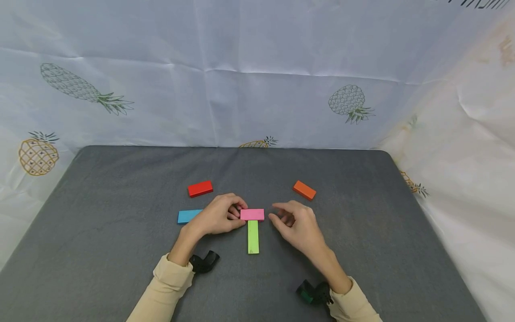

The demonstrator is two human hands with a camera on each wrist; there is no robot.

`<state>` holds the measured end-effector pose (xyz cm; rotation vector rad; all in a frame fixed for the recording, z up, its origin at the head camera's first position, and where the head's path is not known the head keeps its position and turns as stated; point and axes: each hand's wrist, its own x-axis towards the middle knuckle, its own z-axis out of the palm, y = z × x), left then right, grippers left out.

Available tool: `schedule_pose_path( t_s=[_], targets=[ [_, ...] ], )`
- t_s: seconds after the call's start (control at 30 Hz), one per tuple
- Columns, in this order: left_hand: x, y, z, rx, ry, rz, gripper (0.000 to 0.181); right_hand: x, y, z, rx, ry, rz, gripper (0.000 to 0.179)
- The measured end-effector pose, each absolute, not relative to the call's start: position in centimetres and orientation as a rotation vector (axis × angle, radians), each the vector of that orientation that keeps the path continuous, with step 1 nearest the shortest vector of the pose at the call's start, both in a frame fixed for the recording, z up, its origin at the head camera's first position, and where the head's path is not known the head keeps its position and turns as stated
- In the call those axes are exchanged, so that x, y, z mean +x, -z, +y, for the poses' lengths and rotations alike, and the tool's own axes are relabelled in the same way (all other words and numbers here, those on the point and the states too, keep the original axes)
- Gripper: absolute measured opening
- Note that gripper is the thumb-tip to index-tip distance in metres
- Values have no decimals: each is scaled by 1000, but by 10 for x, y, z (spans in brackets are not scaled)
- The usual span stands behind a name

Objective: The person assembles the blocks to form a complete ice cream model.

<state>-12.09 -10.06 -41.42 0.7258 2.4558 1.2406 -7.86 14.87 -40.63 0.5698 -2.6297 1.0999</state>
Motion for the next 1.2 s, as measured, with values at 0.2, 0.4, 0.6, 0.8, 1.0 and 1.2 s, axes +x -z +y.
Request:
schedule_pose_path(
  t_s=[0.2,0.4,0.6,0.8,1.0,1.2],
  targets=[
    [-120,413,-103,716,-1245,2445,23,-91,405,169,523,-1091,-2585,26],
    [-121,414,-104,718,-1245,2444,23,-99,404,179,501,-1086,-2580,28],
    [-121,414,-103,715,-1237,2444,23,-104,400,185,477,-1088,-2569,28],
    [-120,414,-102,711,-1231,2445,23,-113,393,189,452,-1075,-2606,24],
    [-120,416,-102,716,-1235,2449,22,-124,382,195,421,-1028,-2715,24],
    [-121,417,-104,742,-1243,2449,22,-133,372,203,402,-1053,-2781,24]
  ],
)
